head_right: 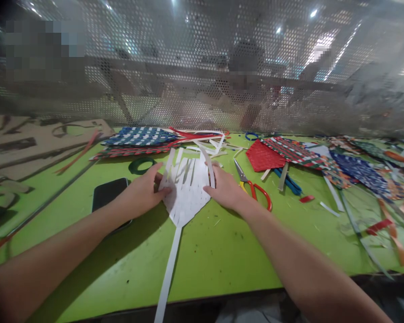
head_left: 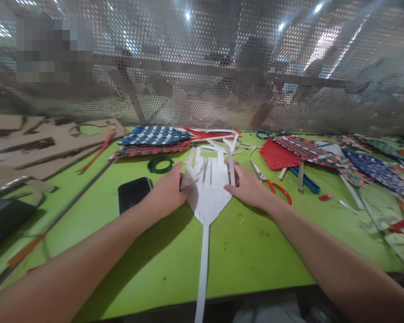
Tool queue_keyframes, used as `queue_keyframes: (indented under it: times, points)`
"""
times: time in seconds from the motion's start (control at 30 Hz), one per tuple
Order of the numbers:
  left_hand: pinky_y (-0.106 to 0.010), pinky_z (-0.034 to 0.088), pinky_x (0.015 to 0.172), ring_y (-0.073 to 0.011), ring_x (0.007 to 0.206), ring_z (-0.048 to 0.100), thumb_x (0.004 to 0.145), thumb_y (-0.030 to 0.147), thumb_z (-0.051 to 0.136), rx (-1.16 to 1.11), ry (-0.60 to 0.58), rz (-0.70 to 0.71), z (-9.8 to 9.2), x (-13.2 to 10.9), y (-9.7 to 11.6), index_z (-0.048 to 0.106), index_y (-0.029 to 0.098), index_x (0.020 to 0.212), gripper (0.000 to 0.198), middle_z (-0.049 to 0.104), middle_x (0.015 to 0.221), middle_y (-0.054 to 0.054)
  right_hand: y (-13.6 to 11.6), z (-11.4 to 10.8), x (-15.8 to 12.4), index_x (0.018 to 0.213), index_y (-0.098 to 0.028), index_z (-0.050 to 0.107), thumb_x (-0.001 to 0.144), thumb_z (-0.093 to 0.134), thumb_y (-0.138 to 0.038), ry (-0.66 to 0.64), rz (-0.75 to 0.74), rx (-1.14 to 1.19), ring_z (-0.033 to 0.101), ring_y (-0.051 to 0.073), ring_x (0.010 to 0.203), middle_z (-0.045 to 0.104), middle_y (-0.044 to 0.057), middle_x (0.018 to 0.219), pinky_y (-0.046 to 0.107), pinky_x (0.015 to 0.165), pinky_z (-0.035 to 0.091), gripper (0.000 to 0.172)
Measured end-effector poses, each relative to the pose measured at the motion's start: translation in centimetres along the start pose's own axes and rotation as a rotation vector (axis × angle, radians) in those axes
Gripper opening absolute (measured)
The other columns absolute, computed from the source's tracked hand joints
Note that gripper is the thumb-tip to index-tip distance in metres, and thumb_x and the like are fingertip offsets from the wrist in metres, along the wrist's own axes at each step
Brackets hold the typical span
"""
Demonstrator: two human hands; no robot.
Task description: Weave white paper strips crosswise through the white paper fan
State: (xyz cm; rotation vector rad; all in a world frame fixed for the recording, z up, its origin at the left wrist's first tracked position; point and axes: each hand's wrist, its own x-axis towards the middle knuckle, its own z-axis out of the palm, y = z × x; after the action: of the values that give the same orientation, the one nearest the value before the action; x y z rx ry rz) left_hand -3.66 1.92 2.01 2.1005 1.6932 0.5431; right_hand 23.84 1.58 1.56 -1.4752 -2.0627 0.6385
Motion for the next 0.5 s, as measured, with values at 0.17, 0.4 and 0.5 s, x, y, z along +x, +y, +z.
queue_keyframes:
  times: [0.17, 0.4, 0.5]
  points:
    - [-0.055, 0.030, 0.126, -0.0374, 0.157, 0.029, 0.097, 0.038, 0.052, 0.231, 0.052, 0.283, 0.8, 0.2, -1.2, 0.039, 0.010, 0.157, 0.068, 0.034, 0.169, -0.022, -0.6, -0.5, 0.0, 0.161, -0.015, 0.035, 0.082, 0.078, -0.041, 0.001, 0.104, -0.103, 0.055, 0.043, 0.136, 0.050, 0.026, 0.154, 0.063, 0.112, 0.046, 0.093]
    - [-0.063, 0.030, 0.124, -0.0398, 0.154, 0.036, 0.107, 0.032, 0.028, 0.417, -0.082, 0.384, 1.9, -0.1, -2.0, 0.049, 0.008, 0.153, 0.056, 0.046, 0.162, -0.021, -0.2, -0.5, -0.3, 0.165, -0.022, 0.035, 0.092, 0.068, -0.047, -0.026, -0.033, -0.338, 0.023, 0.043, 0.158, 0.026, 0.016, 0.173, 0.065, 0.125, 0.026, 0.084]
    - [-0.062, 0.027, 0.126, -0.0395, 0.154, 0.036, 0.106, 0.031, 0.030, 0.443, -0.039, 0.381, 1.9, -0.4, -1.9, 0.051, 0.006, 0.151, 0.056, 0.051, 0.159, -0.021, 0.1, -0.4, -0.2, 0.157, -0.019, 0.051, 0.099, 0.056, -0.051, -0.092, -0.095, -0.476, 0.024, 0.042, 0.158, 0.028, 0.014, 0.173, 0.064, 0.126, 0.023, 0.066]
